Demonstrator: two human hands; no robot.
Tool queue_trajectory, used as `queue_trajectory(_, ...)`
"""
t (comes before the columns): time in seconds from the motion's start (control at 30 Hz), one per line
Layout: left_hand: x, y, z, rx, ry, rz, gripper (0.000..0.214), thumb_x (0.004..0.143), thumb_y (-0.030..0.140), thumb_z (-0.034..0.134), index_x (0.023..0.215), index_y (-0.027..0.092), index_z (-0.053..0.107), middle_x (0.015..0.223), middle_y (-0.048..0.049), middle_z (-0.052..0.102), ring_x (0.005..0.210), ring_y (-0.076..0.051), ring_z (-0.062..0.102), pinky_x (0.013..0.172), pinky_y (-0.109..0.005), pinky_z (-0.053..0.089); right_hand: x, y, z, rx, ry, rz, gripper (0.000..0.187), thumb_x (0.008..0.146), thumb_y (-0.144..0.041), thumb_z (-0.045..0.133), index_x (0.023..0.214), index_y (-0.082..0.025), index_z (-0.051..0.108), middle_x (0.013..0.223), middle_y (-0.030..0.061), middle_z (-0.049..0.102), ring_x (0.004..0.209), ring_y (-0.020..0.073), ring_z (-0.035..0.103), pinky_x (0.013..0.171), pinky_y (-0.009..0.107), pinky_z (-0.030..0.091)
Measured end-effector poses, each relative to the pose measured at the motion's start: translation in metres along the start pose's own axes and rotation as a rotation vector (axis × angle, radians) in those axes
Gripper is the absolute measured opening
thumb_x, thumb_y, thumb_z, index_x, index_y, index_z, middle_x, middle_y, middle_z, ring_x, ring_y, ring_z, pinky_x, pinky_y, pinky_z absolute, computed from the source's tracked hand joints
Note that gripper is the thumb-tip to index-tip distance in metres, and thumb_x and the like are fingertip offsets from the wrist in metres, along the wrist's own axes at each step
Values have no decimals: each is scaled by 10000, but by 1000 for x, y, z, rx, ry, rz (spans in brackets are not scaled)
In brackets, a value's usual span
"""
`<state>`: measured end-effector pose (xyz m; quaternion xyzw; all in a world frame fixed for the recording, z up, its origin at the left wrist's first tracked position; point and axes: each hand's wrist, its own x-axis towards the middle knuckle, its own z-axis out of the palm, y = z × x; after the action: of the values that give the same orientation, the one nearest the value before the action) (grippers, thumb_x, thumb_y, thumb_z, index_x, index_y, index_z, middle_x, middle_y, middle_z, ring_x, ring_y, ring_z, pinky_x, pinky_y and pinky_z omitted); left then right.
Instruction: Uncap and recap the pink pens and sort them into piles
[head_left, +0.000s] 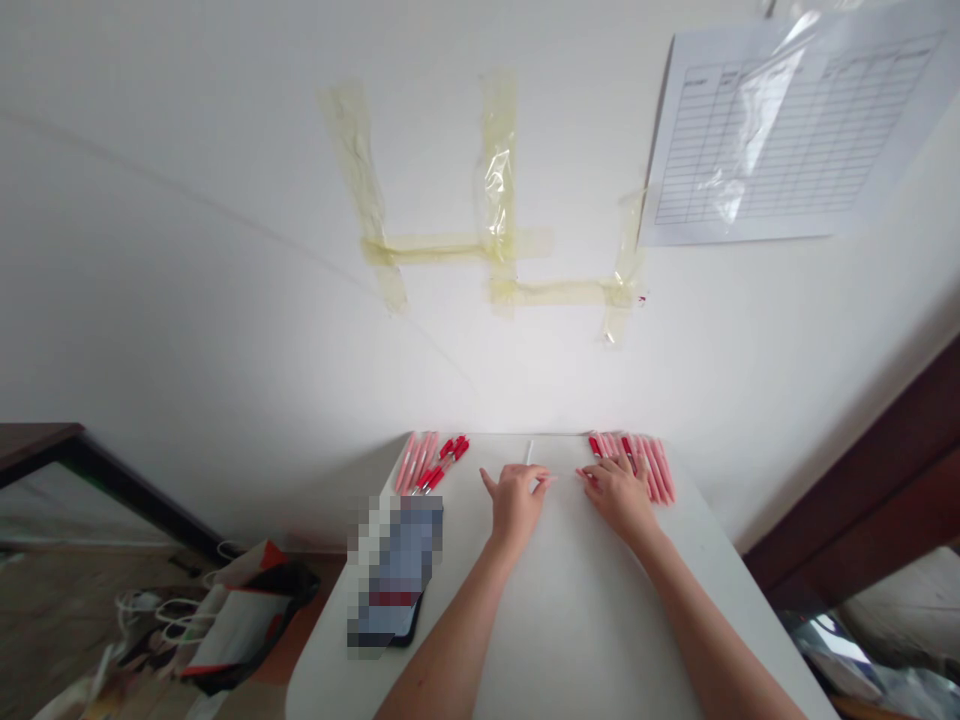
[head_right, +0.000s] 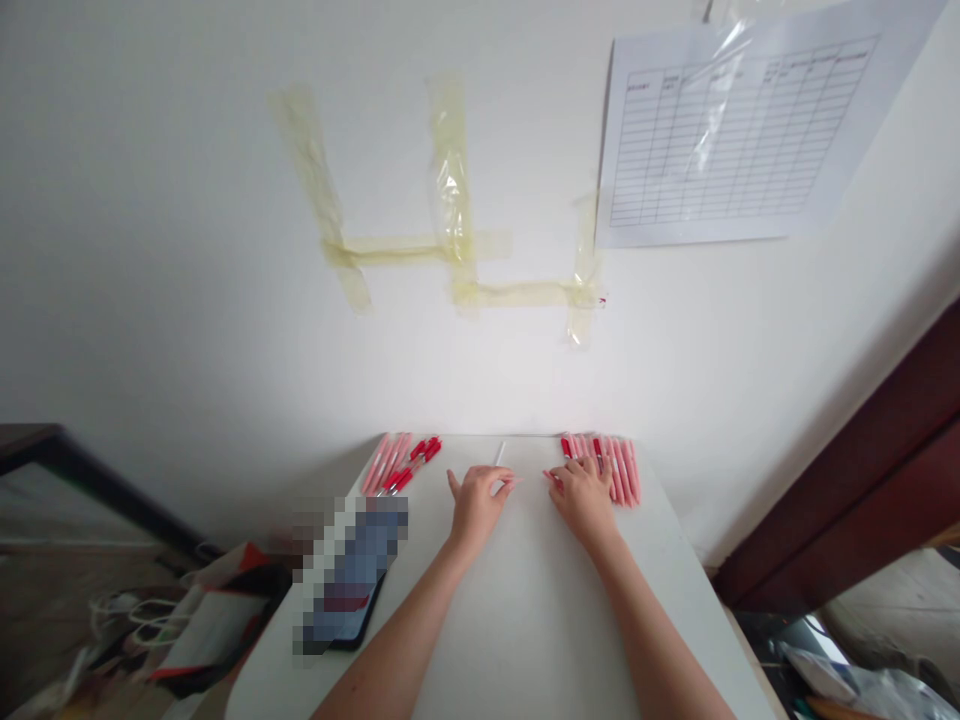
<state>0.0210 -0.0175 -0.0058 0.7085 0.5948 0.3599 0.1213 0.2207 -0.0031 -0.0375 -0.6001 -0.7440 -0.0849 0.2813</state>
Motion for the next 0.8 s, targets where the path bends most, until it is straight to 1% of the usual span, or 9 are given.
queue_trajectory(0.13,0,0,0,-1,24,-1,161,832,235,683,960,328,715,927,26,756,1020,-192,628,1137,-706,1,2,1,-1,117,68,6,210,920,-318,510,974,-255,703,970,61,714,1015,269,578,1070,555,282)
queue_trajectory(0.2,0,-1,1,-3,40,3,169,832,233,682,966,331,713,919,32,754,1016,-191,629,1135,-708,5,3,2,-1,186,95,19,253,930,-324,490,1081,-253,680,974,60,707,998,259,580,1044,520,322)
queue_trajectory(0.3,0,-1,1,-6,46,4,174,829,230,683,966,332,717,921,27,754,1018,-195,629,1134,-710,2,5,1,-2,266,109,32,375,940,-308,457,1289,-267,587,964,58,690,974,254,577,985,483,377)
queue_trajectory(0.37,0,-1,1,-7,42,3,168,830,238,682,965,331,720,928,19,755,1018,-200,630,1133,-712,3,5,1,-3,300,100,23,404,946,-299,431,1327,-283,565,931,57,678,936,251,573,936,460,408)
queue_trajectory(0.47,0,-1,1,-11,40,4,165,828,240,683,959,333,721,929,21,754,1019,-202,630,1130,-716,3,7,0,-5,358,105,7,361,943,-297,432,1248,-291,626,877,53,669,908,247,573,914,447,425)
queue_trajectory(0.53,-1,0,2,-18,41,4,163,826,238,685,952,334,719,928,28,754,1021,-198,627,1131,-714,-7,7,-1,-7,406,140,27,320,926,-303,469,1187,-278,653,876,53,671,927,247,580,925,446,429)
queue_trajectory(0.63,-1,0,2,-31,29,-2,155,833,241,677,952,331,717,940,26,754,1031,-196,621,1133,-709,-27,7,-1,-9,478,193,91,287,890,-311,525,1142,-250,649,890,57,671,942,246,590,921,441,443)
queue_trajectory(0.8,-1,2,1,-26,11,-19,163,833,230,670,958,326,715,968,16,754,1062,-197,607,1141,-696,-47,6,1,-9,549,196,158,208,817,-337,589,993,-228,608,929,58,671,939,251,594,859,425,471)
